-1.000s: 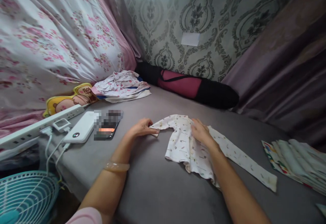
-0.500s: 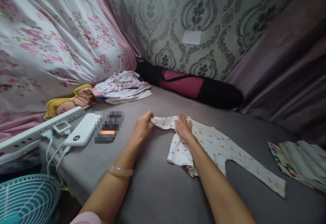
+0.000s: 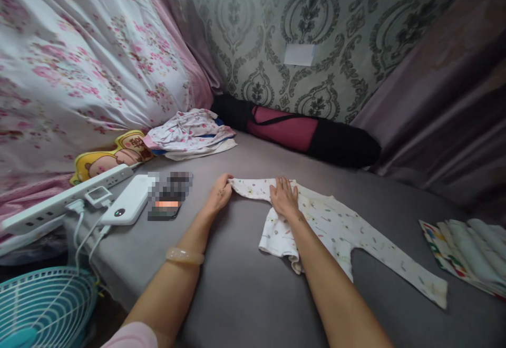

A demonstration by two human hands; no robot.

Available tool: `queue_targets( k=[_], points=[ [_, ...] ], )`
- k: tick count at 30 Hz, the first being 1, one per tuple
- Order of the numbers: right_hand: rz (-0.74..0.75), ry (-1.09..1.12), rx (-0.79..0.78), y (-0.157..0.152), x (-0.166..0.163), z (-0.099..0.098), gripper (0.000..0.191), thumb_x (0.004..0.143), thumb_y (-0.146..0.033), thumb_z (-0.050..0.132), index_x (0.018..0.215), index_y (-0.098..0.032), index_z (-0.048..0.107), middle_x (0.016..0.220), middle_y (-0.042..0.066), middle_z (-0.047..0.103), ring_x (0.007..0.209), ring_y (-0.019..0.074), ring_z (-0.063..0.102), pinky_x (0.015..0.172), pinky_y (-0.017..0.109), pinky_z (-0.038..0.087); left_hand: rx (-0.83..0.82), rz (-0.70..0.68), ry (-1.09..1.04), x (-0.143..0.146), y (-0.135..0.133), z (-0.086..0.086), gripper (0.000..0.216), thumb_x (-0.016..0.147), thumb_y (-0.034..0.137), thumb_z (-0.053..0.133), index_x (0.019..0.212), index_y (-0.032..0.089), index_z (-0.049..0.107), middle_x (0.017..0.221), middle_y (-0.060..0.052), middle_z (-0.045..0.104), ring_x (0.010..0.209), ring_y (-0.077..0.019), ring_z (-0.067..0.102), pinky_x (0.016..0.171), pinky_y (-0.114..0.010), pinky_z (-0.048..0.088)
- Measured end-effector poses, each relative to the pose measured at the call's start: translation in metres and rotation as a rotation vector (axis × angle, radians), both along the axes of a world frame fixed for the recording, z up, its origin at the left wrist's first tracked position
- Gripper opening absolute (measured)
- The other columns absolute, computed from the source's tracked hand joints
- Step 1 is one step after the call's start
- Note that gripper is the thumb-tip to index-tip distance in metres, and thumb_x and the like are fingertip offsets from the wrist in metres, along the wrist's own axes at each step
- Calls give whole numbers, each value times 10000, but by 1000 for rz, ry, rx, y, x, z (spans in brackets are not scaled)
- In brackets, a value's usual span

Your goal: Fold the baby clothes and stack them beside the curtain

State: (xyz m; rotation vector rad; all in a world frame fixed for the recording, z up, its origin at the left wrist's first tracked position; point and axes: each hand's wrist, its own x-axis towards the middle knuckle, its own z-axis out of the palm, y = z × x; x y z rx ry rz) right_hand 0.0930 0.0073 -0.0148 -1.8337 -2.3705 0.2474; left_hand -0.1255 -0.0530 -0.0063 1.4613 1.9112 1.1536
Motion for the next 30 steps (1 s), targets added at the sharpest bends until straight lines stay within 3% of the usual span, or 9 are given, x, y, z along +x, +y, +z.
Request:
queue_targets(
  k=[4,7,12,15,19,22,27,30],
  points=[
    [-5,5,6,0,0,-1,598,967,-425,152,1474,-127,265,1549,121,226,1427,253,130,1132,496,57,-30,174,-232,1,10,-3,366,849,328,380,1081,109,560,1096,-123,632,1028,-217,587,869,-316,459],
    [-4,2,1,0,0,-1,601,968,-425,146,1477,-127,257,1552,119,218,1428,249,123,1132,492,54,13,206,-194,3,15,-12,400,809,375,524,1107,109,544,1090,-119,629,1012,-213,592,888,-318,454],
    [-26,-2,-18,1,-1,0,595,968,-425,142,1482,-147,255,1560,88,203,1432,232,110,1137,484,53,142,114,117,2,20,-16,289,805,144,493,1080,148,579,1044,-93,575,991,-205,570,927,-356,447],
    [-35,9,-12,1,-2,0,595,969,-435,135,1481,-160,263,1558,81,213,1432,222,116,1139,478,54,202,47,302,-1,24,-12,356,809,48,423,1114,133,587,1071,-110,502,973,-193,552,927,-330,445],
    [-40,14,-8,0,-2,0,599,968,-441,129,1483,-166,262,1559,78,214,1431,219,124,1139,474,56,55,-28,496,-3,26,-12,465,753,-24,426,1152,156,582,1126,-110,449,950,-186,536,874,-306,458],
    [-41,5,-8,0,-2,-1,595,967,-437,134,1485,-171,259,1559,75,215,1430,220,120,1138,474,56,-50,6,672,-5,22,-8,362,815,37,425,1078,184,626,1147,-127,461,1031,-237,506,859,-341,448],
    [-33,-4,1,0,-3,0,592,966,-428,145,1483,-165,261,1557,86,218,1429,228,120,1134,481,57,-190,44,877,-5,16,15,295,882,111,383,1018,124,645,1131,-202,521,1062,-322,492,839,-412,424],
    [-37,-10,5,0,-4,0,585,966,-414,155,1481,-159,267,1555,90,224,1429,229,122,1135,485,53,-166,48,953,17,20,26,310,868,66,351,1001,67,631,1173,-243,524,1123,-344,471,903,-452,381]
  ],
)
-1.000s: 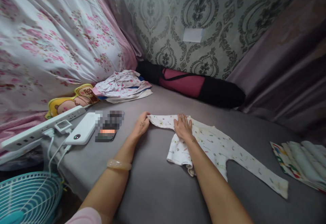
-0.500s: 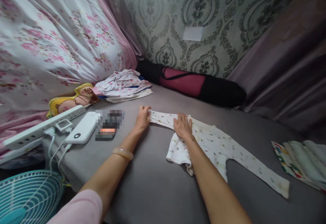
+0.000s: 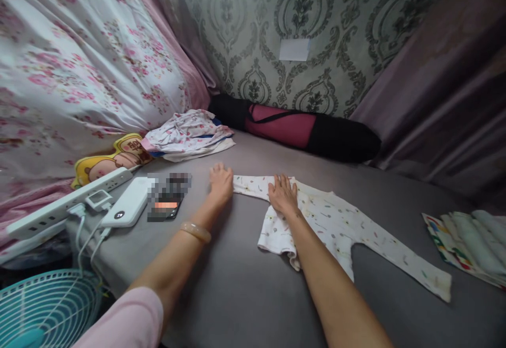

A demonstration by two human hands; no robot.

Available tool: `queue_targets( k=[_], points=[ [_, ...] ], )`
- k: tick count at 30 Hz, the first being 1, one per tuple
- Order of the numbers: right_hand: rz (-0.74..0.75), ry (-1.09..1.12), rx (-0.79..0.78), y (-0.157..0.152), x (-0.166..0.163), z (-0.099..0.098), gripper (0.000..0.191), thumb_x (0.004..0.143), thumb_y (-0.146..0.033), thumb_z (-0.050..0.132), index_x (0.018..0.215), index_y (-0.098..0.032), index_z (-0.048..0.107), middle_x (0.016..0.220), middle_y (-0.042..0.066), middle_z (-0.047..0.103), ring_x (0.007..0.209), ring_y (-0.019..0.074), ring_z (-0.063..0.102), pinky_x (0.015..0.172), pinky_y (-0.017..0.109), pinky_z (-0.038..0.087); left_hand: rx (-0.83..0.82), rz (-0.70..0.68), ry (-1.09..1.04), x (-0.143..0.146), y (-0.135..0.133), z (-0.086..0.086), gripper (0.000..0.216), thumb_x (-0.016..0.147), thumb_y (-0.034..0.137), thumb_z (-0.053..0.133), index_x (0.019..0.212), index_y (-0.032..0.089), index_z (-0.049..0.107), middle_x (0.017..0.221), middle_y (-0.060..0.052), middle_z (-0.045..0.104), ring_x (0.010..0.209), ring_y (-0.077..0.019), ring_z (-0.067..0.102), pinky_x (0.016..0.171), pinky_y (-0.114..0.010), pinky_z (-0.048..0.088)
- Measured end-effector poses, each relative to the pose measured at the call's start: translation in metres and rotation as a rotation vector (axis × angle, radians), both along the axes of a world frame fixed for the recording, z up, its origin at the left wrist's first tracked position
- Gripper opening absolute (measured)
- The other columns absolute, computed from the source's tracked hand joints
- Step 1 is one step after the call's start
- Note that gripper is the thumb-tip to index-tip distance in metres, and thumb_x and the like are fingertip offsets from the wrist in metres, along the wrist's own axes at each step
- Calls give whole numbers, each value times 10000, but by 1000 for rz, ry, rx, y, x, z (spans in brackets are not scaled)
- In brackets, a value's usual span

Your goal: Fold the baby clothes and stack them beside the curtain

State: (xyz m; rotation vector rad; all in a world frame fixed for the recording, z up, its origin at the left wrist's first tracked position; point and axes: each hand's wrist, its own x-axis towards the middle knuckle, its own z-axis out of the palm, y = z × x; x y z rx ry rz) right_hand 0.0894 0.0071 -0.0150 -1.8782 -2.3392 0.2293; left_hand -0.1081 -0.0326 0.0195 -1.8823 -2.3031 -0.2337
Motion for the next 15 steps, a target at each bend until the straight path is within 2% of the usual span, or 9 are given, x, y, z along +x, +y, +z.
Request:
queue_targets(
  k=[1,4,6,8,10,13,15],
  points=[
    [-3,-4,-4,0,0,0,584,967,-409,155,1482,-157,264,1555,89,223,1429,230,123,1135,485,54,22,-64,0,12,3,1,308,871,71,351,1019,64,621,1204,-244,519,1155,-340,457,939,-458,359],
    [4,-23,-1,0,1,0,570,970,-375,149,1486,-157,251,1559,84,213,1430,231,122,1133,488,65,10,-397,-126,55,13,-6,311,901,138,371,1148,112,558,1232,-183,551,1193,-279,459,1010,-427,325],
    [28,-42,8,-1,3,0,557,970,-329,142,1490,-154,240,1562,82,204,1430,230,122,1130,492,79,-56,-496,-247,79,18,-15,343,924,174,349,1225,125,505,1221,-157,581,1174,-244,492,1006,-395,349],
    [39,-49,15,-2,4,1,552,967,-300,139,1490,-156,240,1561,79,206,1429,230,129,1128,493,92,-105,-481,-326,91,21,-24,389,954,210,286,1285,100,459,1256,-160,572,1186,-231,502,1008,-373,362],
    [24,-39,15,-2,3,1,554,965,-316,148,1485,-159,257,1555,81,225,1426,233,143,1128,490,99,-132,-436,-332,88,20,-31,454,977,275,241,1349,69,402,1356,-174,506,1271,-245,445,1051,-384,329],
    [0,-23,16,-1,1,1,567,959,-353,162,1478,-155,275,1547,86,249,1422,235,154,1131,486,93,-159,-380,-247,67,12,-35,557,980,388,251,1417,52,336,1483,-173,359,1388,-287,286,1124,-427,221],
    [-5,-25,8,0,0,0,572,956,-358,162,1480,-154,270,1548,87,246,1423,234,152,1132,487,87,-168,-336,-189,50,7,-35,590,980,419,240,1428,48,332,1504,-172,317,1405,-295,246,1139,-433,189]
  ],
)
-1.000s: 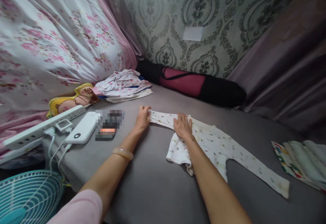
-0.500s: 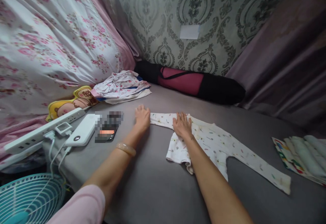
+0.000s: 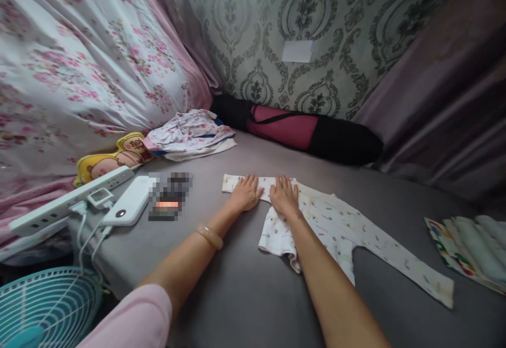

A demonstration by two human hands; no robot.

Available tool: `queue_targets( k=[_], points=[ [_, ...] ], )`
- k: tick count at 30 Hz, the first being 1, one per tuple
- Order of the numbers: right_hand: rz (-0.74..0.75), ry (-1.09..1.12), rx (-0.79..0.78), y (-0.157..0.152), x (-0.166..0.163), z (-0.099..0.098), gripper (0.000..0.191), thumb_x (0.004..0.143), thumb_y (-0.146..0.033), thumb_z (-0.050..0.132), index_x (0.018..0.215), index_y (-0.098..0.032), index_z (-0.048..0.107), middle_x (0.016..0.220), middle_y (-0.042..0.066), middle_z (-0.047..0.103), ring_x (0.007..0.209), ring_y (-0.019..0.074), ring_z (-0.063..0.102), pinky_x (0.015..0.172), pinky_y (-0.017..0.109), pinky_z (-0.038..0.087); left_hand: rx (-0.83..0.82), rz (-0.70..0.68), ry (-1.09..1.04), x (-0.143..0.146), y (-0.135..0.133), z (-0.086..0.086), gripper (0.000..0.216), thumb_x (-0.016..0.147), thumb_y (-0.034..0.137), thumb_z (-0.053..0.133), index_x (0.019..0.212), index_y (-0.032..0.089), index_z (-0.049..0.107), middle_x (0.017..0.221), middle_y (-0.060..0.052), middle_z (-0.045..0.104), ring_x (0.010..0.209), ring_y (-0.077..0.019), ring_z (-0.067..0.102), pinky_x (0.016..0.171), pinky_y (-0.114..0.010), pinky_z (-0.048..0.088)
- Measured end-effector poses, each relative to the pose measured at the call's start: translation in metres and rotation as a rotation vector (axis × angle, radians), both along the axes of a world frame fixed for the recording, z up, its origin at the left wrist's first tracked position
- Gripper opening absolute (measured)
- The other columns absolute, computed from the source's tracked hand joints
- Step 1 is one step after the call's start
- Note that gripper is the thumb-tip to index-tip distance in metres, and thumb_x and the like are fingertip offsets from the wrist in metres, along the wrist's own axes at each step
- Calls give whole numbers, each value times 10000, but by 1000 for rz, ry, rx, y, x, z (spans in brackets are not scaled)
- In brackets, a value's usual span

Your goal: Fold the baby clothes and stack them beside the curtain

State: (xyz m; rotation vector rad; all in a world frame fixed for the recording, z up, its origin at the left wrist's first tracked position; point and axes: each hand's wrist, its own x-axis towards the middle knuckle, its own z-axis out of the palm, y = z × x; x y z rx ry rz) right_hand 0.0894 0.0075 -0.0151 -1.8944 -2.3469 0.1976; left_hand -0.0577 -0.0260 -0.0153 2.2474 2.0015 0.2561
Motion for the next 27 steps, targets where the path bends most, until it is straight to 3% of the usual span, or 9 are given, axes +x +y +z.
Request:
queue_targets(
  k=[8,12,15,18,20,22,24,27],
  points=[
    [3,-7,1,1,0,-3,577,954,-369,155,1484,-166,256,1558,78,218,1428,227,133,1136,486,77,29,122,89,-49,-9,-3,595,982,426,190,1438,73,336,1505,-171,316,1406,-299,249,1135,-468,189],
    [5,26,-28,2,0,-1,571,956,-370,183,1485,-167,254,1562,78,208,1433,223,115,1142,482,50,45,59,-33,-73,-7,-9,534,972,362,217,1397,87,385,1489,-158,354,1398,-267,277,1135,-464,211],
    [41,131,-149,7,6,8,587,959,-407,213,1491,-159,238,1573,84,162,1444,220,75,1147,479,22,127,24,-184,-84,-6,-13,494,931,314,302,1361,95,409,1476,-167,372,1386,-243,303,1119,-434,264],
    [43,378,-206,7,25,27,585,968,-415,221,1491,-156,236,1566,85,189,1429,192,169,1149,395,145,273,43,-292,-81,-12,-9,471,881,305,400,1296,91,466,1440,-188,404,1348,-252,353,1082,-418,320],
    [19,559,-155,-1,47,40,550,967,-387,267,1470,-165,289,1525,88,308,1367,171,327,1099,319,274,315,50,-336,-71,-22,1,388,861,304,436,1183,123,555,1305,-166,531,1224,-250,472,1026,-411,373],
    [-13,712,-111,-18,74,53,481,953,-342,338,1395,-167,409,1413,96,482,1248,167,485,1026,295,372,217,27,-382,-56,-36,15,299,850,328,455,1028,157,624,1066,-114,647,1003,-229,574,913,-380,438],
    [-53,838,-133,-42,107,61,395,939,-308,374,1268,-151,525,1229,106,628,1057,165,618,909,293,465,-17,-43,-443,-42,-55,30,289,844,390,469,900,172,649,848,-62,675,791,-196,592,758,-323,463],
    [-150,859,-165,-84,158,63,302,900,-339,435,1050,-146,615,952,92,704,748,156,672,667,267,516,-312,-133,-537,-24,-84,44,339,821,483,506,841,176,649,693,-16,649,630,-159,557,583,-255,407]
  ],
)
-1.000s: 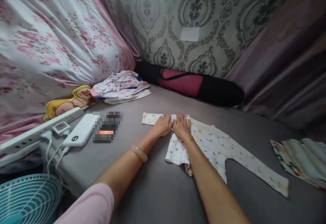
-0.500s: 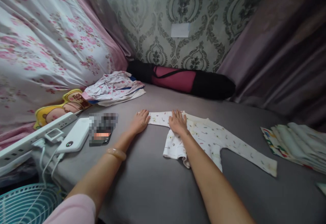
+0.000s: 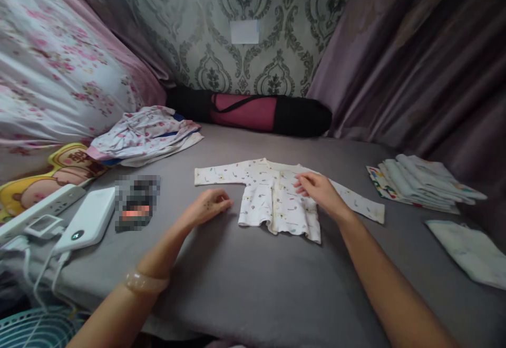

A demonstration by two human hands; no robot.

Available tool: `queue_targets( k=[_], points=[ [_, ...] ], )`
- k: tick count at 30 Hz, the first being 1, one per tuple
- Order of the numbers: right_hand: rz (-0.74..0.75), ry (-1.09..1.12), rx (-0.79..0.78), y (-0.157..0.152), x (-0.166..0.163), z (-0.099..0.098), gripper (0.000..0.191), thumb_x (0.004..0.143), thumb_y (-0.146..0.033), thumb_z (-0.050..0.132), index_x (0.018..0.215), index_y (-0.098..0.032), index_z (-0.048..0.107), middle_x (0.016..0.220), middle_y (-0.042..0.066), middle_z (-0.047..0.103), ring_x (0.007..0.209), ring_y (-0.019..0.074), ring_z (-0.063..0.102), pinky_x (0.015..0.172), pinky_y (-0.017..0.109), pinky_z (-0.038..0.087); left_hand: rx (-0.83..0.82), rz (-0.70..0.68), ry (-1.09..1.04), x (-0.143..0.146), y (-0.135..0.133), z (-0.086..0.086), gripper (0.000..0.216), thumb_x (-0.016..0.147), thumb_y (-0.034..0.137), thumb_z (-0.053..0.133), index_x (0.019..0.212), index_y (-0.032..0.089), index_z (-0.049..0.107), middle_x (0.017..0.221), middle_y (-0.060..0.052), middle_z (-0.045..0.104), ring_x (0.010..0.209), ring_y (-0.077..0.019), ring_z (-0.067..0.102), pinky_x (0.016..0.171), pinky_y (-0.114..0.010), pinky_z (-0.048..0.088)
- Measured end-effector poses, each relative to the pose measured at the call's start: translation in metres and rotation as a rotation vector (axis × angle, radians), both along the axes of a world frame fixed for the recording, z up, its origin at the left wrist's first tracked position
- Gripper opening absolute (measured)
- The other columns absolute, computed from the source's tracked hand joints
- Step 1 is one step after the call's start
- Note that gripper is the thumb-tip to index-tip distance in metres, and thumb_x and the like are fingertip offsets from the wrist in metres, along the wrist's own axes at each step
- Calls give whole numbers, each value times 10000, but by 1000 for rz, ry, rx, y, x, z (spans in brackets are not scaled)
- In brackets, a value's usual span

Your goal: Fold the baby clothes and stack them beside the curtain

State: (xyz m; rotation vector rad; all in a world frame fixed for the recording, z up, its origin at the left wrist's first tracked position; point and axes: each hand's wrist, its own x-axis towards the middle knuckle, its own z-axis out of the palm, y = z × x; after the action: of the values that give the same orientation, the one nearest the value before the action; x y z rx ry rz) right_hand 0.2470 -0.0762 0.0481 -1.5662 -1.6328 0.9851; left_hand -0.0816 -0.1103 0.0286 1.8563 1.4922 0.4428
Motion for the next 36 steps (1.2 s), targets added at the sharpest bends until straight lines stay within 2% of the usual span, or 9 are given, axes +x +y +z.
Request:
queue_targets(
  k=[2,5,8,11,15,20,25,30,36],
  points=[
    [-33,-54,-10,-28,30,-5,279,868,-373,464,937,-158,626,832,64,694,652,150,648,587,257,492,-58,-34,-40,8,-18,2,358,788,519,558,863,178,637,696,-5,639,612,-148,541,548,-240,376],
    [-13,-160,-9,-67,57,-15,280,837,-424,487,861,-182,625,752,26,666,610,140,610,587,260,473,-22,-50,-72,15,-38,-5,395,755,524,622,960,190,579,810,-12,641,673,-149,544,579,-243,388],
    [70,-298,-38,-99,61,-21,258,803,-426,552,926,-207,609,769,8,647,609,138,577,563,253,451,81,-41,-44,20,-48,-15,375,774,477,625,1013,212,509,901,-19,623,735,-156,544,637,-261,414],
    [136,-444,2,-119,52,-23,255,779,-396,615,967,-228,580,851,14,629,657,141,570,608,264,455,171,-42,26,24,-51,-21,283,818,440,581,977,223,493,876,-12,604,743,-162,538,667,-278,426],
    [194,-546,95,-125,47,-26,182,872,-380,523,976,-238,570,904,34,608,722,156,576,673,288,464,304,-107,172,29,-50,-21,176,899,370,473,966,216,524,859,-39,606,784,-183,548,723,-306,431],
    [284,-640,227,-124,52,-33,266,948,-344,382,1051,-250,608,953,71,632,827,189,615,772,323,475,405,-203,269,33,-49,-16,237,949,306,351,969,211,567,894,-75,633,854,-200,571,792,-326,429],
    [168,-617,218,-123,51,-32,312,952,-372,367,1105,-276,622,1006,66,688,895,218,655,785,333,489,310,-9,40,38,-50,-12,182,937,347,364,1008,238,492,775,-5,625,675,-150,583,644,-255,424],
    [-37,-445,119,-122,41,-31,319,915,-407,402,1091,-267,628,888,34,722,701,193,674,647,296,502,117,185,-208,51,-48,-8,182,894,375,424,990,222,442,639,39,613,575,-132,579,593,-237,418],
    [-150,-476,91,-119,30,-38,329,842,-412,488,1097,-254,621,817,23,710,574,159,614,557,271,457,121,199,-186,63,-44,-16,312,782,296,516,1072,209,439,755,20,628,651,-137,569,622,-250,418]
  ],
)
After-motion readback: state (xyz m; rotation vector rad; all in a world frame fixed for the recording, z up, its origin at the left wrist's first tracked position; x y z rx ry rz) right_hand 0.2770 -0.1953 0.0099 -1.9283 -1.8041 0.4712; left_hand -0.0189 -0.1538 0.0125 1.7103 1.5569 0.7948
